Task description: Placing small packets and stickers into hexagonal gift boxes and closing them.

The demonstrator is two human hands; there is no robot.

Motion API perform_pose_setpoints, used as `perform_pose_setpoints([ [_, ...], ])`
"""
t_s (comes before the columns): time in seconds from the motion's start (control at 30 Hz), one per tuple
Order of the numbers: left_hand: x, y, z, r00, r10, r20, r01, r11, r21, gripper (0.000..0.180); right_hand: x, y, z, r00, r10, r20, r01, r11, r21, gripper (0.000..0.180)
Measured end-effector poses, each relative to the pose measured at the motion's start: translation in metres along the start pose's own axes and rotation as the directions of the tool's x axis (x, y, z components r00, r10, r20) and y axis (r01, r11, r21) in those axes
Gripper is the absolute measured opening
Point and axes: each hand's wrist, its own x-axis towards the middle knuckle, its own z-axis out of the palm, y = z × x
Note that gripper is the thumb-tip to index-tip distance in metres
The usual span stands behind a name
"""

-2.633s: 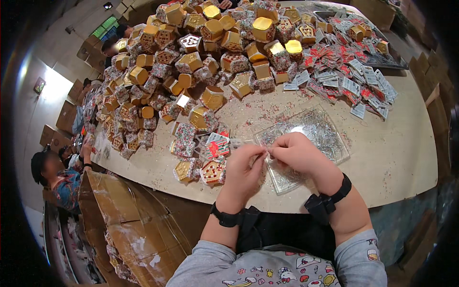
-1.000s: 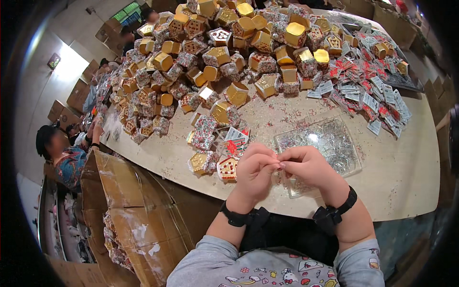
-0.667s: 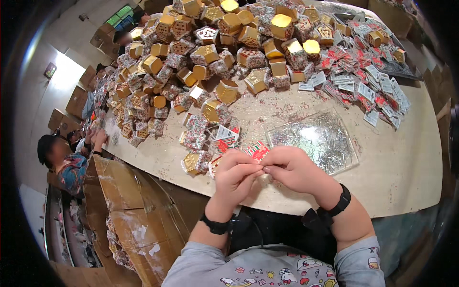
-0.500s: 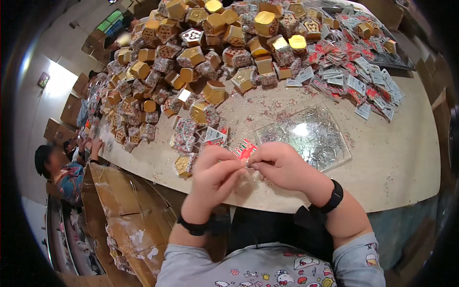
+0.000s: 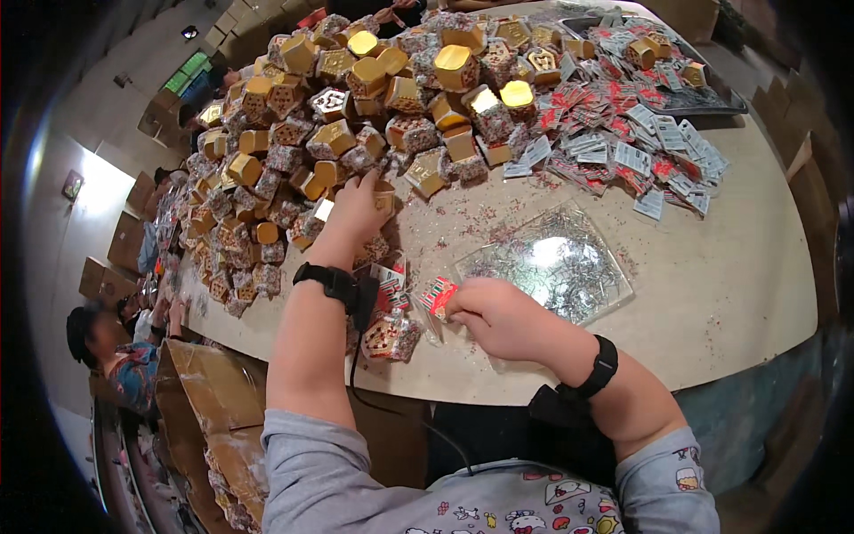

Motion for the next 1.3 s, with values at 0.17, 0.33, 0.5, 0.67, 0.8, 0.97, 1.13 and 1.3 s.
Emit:
perform_pose_setpoints([
  [0.17,-0.018,0.009,0.0,0.951,0.122,-0.284,-0.108,0.992,0.065,0.064,-0.001,0.004,0.0,0.995,0.049,-0.09,-0.048,0.999,0.009,0.01],
  [0.33,-0.098,0.055,-0.049,0.884,0.463,-0.067,-0.342,0.542,-0.768,0.052,-0.002,0.011,0.006,0.937,0.324,-0.134,-0.272,0.913,0.305,0.013],
  [0.5,-0.129,0.071,-0.039,0.829,0.536,-0.162,-0.503,0.586,-0.635,0.036,0.002,-0.001,0.0,0.872,0.485,0.066,-0.449,0.738,0.504,0.012],
  [0.67,-0.131,0.077,-0.034,0.802,0.498,-0.331,-0.578,0.504,-0.642,0.024,0.002,-0.001,-0.001,0.87,0.478,0.118,-0.457,0.696,0.554,0.013],
  [0.8,-0.133,0.078,-0.032,0.81,0.462,-0.361,-0.578,0.522,-0.628,0.018,0.002,-0.001,-0.002,0.855,0.501,0.132,-0.482,0.677,0.556,0.015],
  [0.97,-0.132,0.08,-0.037,0.812,0.43,-0.396,-0.583,0.551,-0.597,0.017,0.004,-0.011,-0.013,0.872,0.462,0.159,-0.439,0.595,0.673,0.019],
  [1.13,-0.13,0.08,-0.042,0.691,0.543,-0.476,-0.718,0.592,-0.366,0.017,0.003,-0.008,-0.013,0.864,0.46,0.205,-0.448,0.518,0.729,0.021],
  [1.3,-0.131,0.079,-0.045,0.45,0.721,-0.527,-0.855,0.518,-0.022,0.013,0.002,0.004,-0.015,0.821,0.463,0.333,-0.529,0.401,0.748,0.022],
])
